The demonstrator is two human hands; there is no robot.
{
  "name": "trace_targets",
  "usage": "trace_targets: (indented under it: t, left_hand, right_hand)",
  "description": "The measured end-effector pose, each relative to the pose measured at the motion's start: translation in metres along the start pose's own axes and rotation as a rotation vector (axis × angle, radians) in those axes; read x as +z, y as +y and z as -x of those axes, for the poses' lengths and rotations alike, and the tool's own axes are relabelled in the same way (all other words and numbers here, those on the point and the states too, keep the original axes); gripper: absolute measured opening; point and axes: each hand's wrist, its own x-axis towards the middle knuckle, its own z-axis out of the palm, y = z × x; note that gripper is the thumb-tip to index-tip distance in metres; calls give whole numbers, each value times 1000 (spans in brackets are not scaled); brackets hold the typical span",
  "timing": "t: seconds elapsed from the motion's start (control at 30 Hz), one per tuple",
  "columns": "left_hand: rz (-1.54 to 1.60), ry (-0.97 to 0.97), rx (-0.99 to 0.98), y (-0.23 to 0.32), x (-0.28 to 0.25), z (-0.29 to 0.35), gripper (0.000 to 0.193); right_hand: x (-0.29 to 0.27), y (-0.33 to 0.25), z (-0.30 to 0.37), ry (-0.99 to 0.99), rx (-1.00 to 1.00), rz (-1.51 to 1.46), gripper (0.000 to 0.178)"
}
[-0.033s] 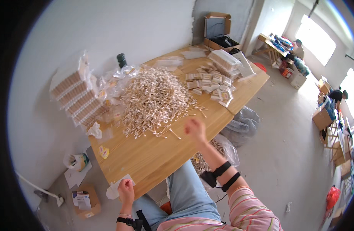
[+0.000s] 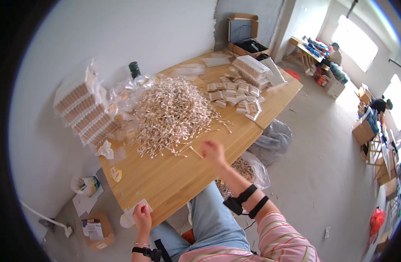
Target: Packaging cotton swabs into small plastic bags.
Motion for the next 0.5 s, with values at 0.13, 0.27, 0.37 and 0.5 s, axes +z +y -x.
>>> trace_targets:
  t: [0.13, 0.27, 0.37, 0.5]
  left_hand:
    - [-159, 132, 117, -25, 6, 1, 2]
    - [-284, 170, 166, -12, 14, -1, 4]
    - [-261, 157, 154, 4, 14, -6, 3]
    - [-298, 161, 124, 5, 6, -6, 6]
  right_hand:
    - [83, 25, 36, -262, -88, 195, 16]
    - [149, 27, 35, -507, -164, 463, 13]
    - [191, 39, 8, -561, -284, 731, 12]
    - [257, 56, -7, -592, -353, 776, 13]
